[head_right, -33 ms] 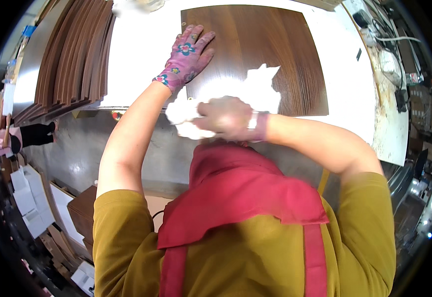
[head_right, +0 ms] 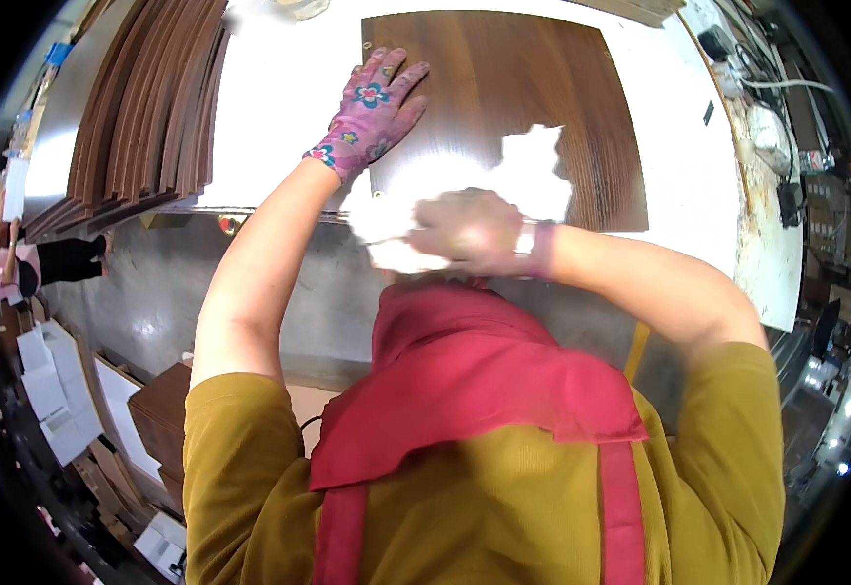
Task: The person applies liquid from a bottle to a cloth, wipes the surfaces and edges of a wooden panel, carries the panel to a separate stack, and then returns to the workbench to wipe another panel.
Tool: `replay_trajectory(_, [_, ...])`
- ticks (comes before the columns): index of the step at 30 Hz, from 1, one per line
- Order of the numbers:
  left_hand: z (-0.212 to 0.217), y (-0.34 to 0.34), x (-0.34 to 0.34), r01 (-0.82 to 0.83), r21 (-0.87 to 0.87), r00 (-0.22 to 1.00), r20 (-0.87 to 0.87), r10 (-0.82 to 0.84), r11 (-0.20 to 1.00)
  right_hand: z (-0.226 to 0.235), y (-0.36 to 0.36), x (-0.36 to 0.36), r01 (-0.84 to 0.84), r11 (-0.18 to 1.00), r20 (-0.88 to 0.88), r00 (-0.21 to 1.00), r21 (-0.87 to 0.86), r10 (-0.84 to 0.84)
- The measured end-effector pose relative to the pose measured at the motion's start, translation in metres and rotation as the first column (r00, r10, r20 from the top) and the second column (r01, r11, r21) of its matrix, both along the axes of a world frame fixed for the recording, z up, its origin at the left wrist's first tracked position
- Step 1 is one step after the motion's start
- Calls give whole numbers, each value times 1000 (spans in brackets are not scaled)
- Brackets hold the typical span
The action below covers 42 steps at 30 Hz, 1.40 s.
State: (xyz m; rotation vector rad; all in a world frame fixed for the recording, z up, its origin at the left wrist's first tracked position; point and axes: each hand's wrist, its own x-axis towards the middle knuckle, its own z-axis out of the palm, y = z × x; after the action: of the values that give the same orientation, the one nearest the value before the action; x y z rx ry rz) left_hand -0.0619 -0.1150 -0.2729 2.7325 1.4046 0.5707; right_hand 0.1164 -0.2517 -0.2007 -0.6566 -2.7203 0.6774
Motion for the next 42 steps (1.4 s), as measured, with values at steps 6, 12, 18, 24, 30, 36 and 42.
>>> replay_trajectory(6, [-10,0,-1,-21,15,1000,20,20,1000,2,1,-7,32,999,194,980,11,-34])
replay_trajectory(12, [-2,-2,-3,-50,-44,998,-26,49,998,7,3,-3,-70,996,111,992,48,64])
replay_trajectory(18, [-6,-1,0,-55,-36,998,-41,54,998,7,1,-52,-49,993,62,997,109,42])
replay_trajectory(24, [-4,-1,-1,-46,-4,999,-26,46,999,8,-8,5,-28,988,106,994,154,11])
replay_trajectory(30, [4,0,-2,-10,-20,999,-43,9,1000,-3,1,-73,-52,997,1,999,64,52])
replay_trajectory(36, [-7,0,-2,-14,1,1000,-11,14,1000,57,2,62,302,940,171,946,-160,-275])
replay_trajectory(42, [2,-3,5,28,-22,999,40,-27,999,2,-28,64,251,967,123,960,38,-253])
